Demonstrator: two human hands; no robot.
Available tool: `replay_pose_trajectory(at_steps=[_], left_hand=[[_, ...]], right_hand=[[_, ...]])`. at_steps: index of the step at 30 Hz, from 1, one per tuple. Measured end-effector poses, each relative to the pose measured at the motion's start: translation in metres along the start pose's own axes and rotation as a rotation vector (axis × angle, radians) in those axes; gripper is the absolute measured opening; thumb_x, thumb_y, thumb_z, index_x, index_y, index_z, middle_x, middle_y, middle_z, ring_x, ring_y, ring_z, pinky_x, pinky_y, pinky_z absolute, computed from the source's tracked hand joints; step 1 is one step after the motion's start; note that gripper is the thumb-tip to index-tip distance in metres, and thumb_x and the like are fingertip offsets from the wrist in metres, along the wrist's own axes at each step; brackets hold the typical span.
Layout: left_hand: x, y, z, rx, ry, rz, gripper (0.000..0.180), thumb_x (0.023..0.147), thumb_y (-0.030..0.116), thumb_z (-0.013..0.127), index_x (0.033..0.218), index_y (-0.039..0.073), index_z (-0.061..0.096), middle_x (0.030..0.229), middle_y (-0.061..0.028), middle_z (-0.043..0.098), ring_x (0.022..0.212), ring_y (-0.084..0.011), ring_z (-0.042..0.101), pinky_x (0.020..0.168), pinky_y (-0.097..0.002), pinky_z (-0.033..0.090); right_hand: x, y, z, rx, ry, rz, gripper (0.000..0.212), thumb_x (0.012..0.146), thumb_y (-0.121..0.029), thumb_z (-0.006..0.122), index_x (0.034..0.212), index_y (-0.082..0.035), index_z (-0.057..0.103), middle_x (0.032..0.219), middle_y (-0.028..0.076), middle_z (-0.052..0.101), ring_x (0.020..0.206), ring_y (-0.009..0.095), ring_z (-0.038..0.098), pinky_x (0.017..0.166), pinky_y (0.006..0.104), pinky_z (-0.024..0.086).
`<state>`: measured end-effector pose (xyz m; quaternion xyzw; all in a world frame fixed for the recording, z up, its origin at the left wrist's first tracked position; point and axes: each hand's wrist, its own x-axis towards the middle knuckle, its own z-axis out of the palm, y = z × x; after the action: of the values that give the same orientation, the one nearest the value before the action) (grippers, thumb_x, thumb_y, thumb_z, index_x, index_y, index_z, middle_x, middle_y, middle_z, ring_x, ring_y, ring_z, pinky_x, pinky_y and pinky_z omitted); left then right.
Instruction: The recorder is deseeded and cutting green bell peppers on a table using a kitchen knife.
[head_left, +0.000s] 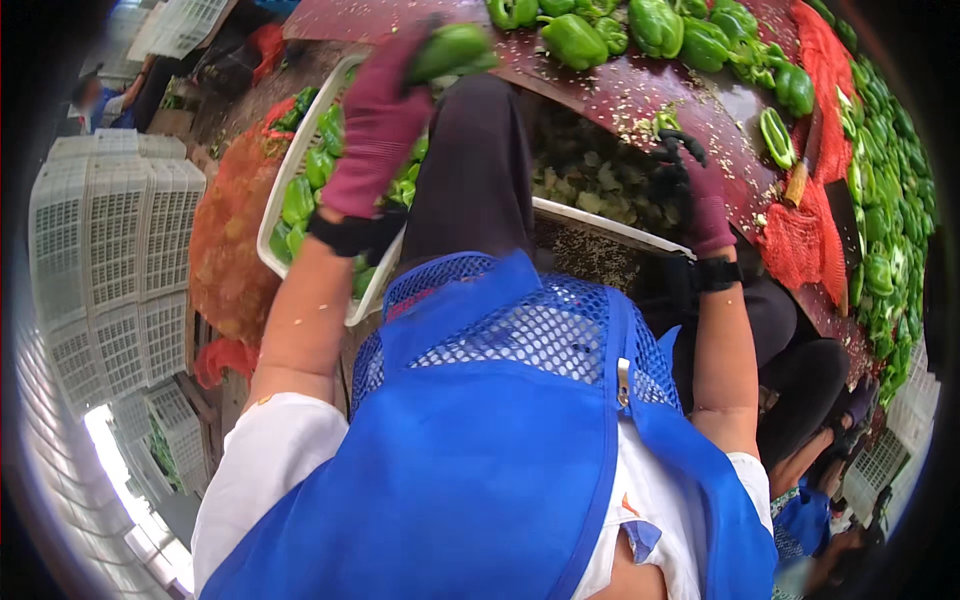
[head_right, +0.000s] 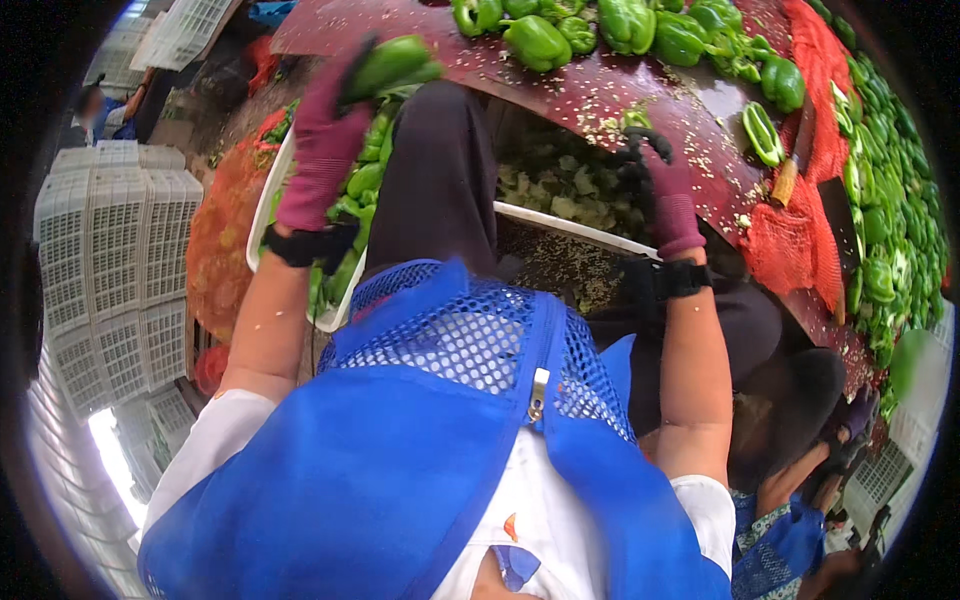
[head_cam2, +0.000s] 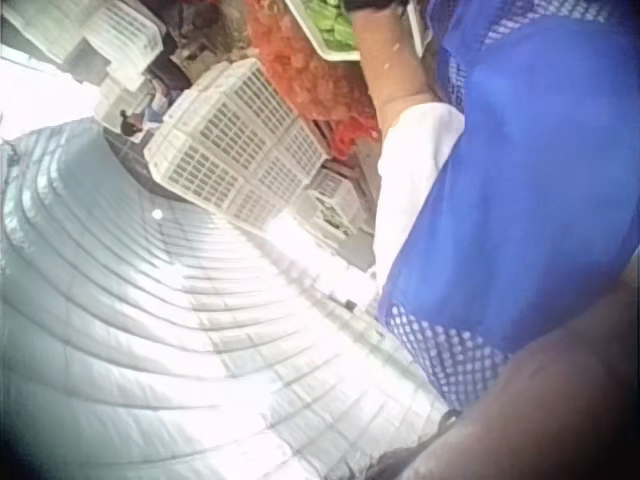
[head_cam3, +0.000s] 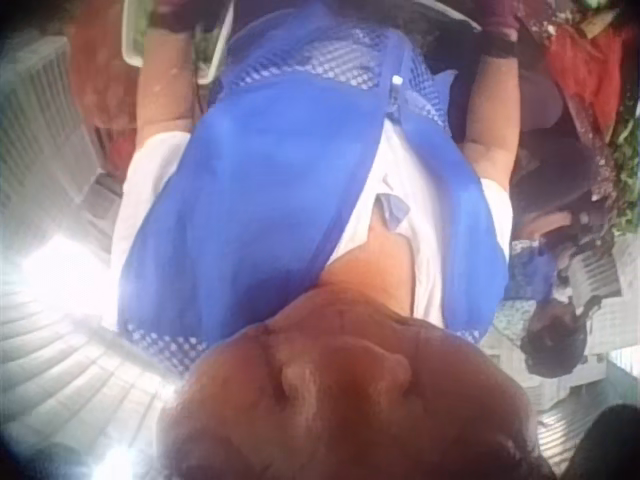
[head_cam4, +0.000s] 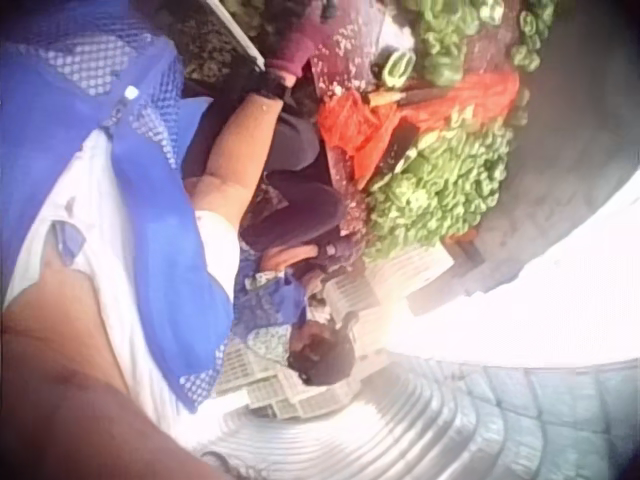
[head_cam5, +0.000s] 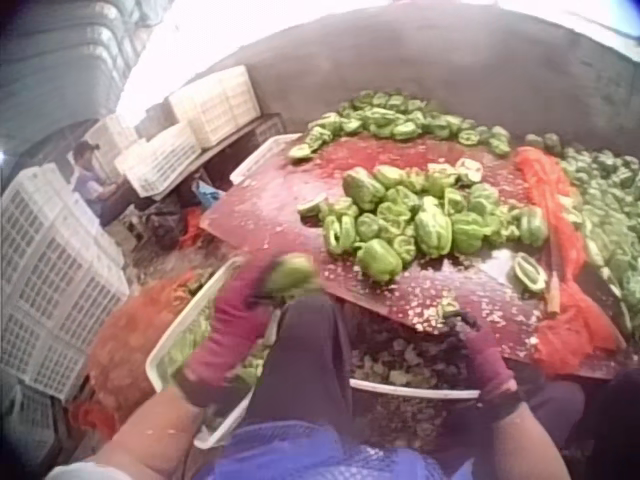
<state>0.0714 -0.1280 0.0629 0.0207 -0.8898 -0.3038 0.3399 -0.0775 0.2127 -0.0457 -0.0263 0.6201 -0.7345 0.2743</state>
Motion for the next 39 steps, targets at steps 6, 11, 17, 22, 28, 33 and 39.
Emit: replay_pose_trajectory(at_steps=[6, 11, 17, 22, 28, 33, 39], left_hand=[[-0.107, -0.108, -0.142, -0.076, -0.032, -0.745, 0.059, 0.073, -0.003, 0.06, 0.131, 0.008, 0.056, 0.124, -0.0064, 0.062, 0.11, -0.0155, 0.058, 0.095, -0.0253, 0.044], [-0.173, -0.076, -0.164, -0.203, -0.006, -0.876, 0.052, 0.076, 0.002, 0.064, 0.128, 0.003, 0.056, 0.123, -0.008, 0.061, 0.112, -0.0193, 0.057, 0.095, -0.0311, 0.046], [-0.181, -0.057, -0.147, -0.161, -0.251, -0.624, 0.055, 0.085, 0.019, 0.066, 0.133, 0.002, 0.047, 0.114, -0.0115, 0.062, 0.102, -0.0224, 0.063, 0.073, -0.0392, 0.057], [-0.088, 0.028, -0.116, -0.682, -0.114, -1.109, 0.044, 0.088, 0.021, 0.064, 0.124, -0.002, 0.056, 0.109, -0.0089, 0.064, 0.09, -0.0155, 0.065, 0.073, -0.0266, 0.054], [-0.061, 0.06, -0.076, -0.874, -0.212, -0.937, 0.046, 0.087, 0.017, 0.062, 0.126, -0.006, 0.054, 0.108, -0.0094, 0.064, 0.092, -0.0132, 0.063, 0.081, -0.0245, 0.051], [-0.049, 0.067, -0.036, -1.091, -0.311, -0.936, 0.044, 0.086, 0.013, 0.059, 0.126, -0.006, 0.054, 0.109, -0.0098, 0.064, 0.095, -0.0142, 0.063, 0.085, -0.0264, 0.05], [-0.044, 0.055, -0.009, -1.264, -0.308, -0.829, 0.052, 0.085, 0.012, 0.057, 0.133, -0.005, 0.047, 0.119, -0.0118, 0.061, 0.104, -0.0175, 0.061, 0.092, -0.0292, 0.049]], right_hand=[[0.005, 0.013, -0.014, 0.02, -0.062, 0.035, 0.027, 0.094, -0.022, 0.058, 0.116, -0.007, 0.062, 0.091, 0.002, 0.066, 0.066, 0.009, 0.058, 0.059, 0.0234, 0.048], [0.009, 0.021, -0.028, -0.121, 0.054, -0.015, 0.028, 0.094, -0.021, 0.058, 0.116, -0.003, 0.062, 0.088, 0.001, 0.064, 0.065, 0.009, 0.057, 0.059, 0.0253, 0.048], [-0.034, -0.039, 0.11, -0.601, -0.226, -0.427, 0.021, 0.088, -0.01, 0.064, 0.109, -0.004, 0.065, 0.093, 0.004, 0.07, 0.084, 0.011, 0.063, 0.075, 0.0272, 0.051], [-0.062, -0.076, 0.211, -1.155, -0.37, -1.195, 0.043, 0.07, -0.025, 0.073, 0.11, -0.015, 0.059, 0.094, 0.008, 0.057, 0.082, 0.025, 0.059, 0.069, 0.0367, 0.048], [-0.063, -0.07, 0.216, -1.398, -0.193, -1.307, 0.031, 0.072, -0.019, 0.065, 0.102, -0.014, 0.058, 0.093, 0.007, 0.055, 0.084, 0.025, 0.058, 0.071, 0.0379, 0.047], [-0.068, -0.077, 0.159, -1.547, -0.118, -1.129, 0.028, 0.074, -0.016, 0.069, 0.099, -0.011, 0.059, 0.09, 0.008, 0.058, 0.086, 0.027, 0.06, 0.073, 0.04, 0.048], [-0.059, -0.065, 0.03, -1.728, 0.207, -0.431, 0.029, 0.082, -0.018, 0.066, 0.107, -0.004, 0.06, 0.093, 0.018, 0.064, 0.086, 0.036, 0.061, 0.077, 0.0442, 0.048]])
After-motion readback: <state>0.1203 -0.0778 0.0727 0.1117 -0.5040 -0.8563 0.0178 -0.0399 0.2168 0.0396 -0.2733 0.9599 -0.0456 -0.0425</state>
